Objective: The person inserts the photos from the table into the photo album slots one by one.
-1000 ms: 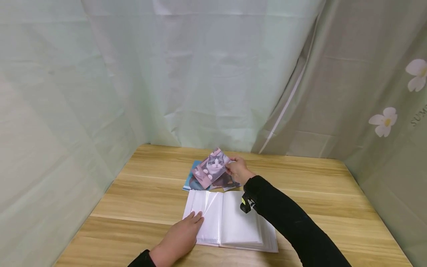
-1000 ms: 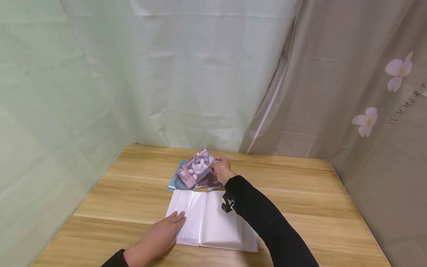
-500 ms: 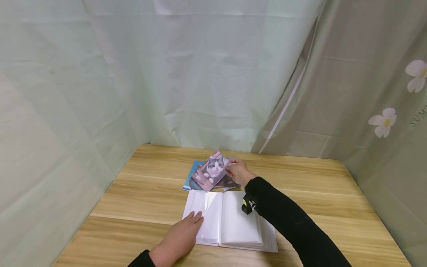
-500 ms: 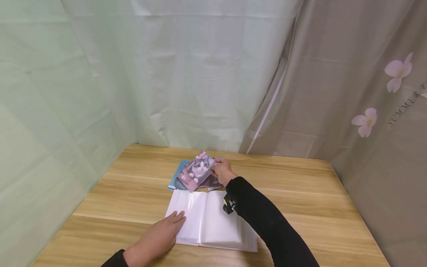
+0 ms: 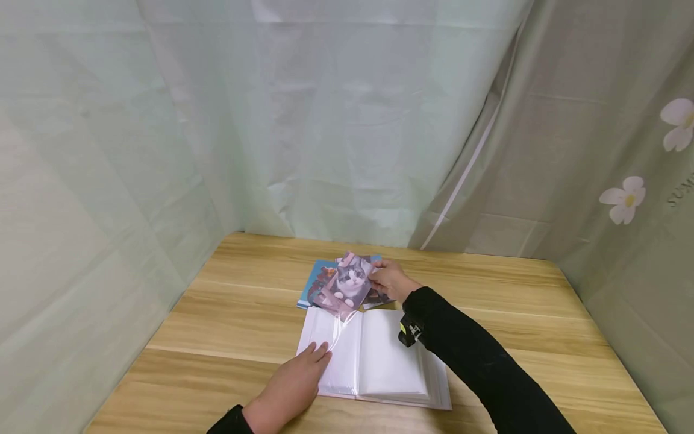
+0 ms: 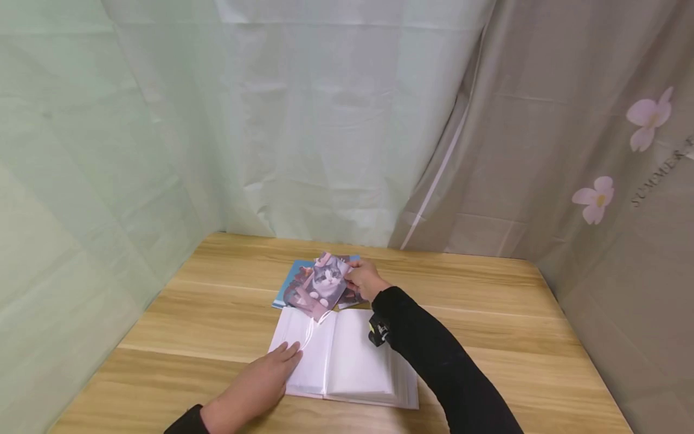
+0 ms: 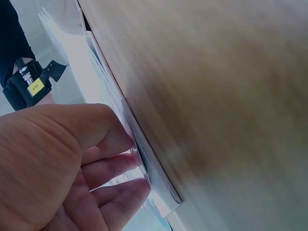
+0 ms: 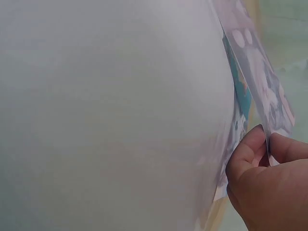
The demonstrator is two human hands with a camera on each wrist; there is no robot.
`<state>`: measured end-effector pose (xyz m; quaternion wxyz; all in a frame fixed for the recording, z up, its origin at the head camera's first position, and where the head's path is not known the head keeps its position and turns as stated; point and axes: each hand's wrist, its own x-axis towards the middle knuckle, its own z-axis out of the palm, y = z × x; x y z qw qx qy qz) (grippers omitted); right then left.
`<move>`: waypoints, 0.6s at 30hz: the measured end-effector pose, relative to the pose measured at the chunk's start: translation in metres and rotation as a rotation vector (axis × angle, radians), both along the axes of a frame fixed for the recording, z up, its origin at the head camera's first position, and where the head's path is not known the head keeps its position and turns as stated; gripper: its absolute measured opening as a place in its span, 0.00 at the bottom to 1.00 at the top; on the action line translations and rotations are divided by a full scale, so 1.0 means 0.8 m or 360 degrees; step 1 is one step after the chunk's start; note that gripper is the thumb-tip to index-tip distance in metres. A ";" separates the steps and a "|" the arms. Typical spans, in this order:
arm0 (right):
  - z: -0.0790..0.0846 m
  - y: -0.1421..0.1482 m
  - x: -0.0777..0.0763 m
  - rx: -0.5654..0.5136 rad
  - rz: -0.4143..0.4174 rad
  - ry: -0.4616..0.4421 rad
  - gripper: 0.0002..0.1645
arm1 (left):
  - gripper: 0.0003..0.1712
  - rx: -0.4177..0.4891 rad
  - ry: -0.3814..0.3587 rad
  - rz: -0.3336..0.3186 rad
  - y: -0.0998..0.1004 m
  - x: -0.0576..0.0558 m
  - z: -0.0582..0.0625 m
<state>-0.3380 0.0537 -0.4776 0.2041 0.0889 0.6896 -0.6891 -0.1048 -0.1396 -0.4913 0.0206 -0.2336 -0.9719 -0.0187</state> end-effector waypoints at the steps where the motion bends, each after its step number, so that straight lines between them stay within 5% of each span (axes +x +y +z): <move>1: 0.001 0.001 0.000 0.0013 0.0013 0.0001 0.19 | 0.25 0.0001 0.0000 0.0000 0.000 0.000 0.000; 18: 0.001 0.012 -0.009 0.0148 0.0208 0.0086 0.17 | 0.25 0.0021 -0.0023 0.0022 0.001 0.001 -0.002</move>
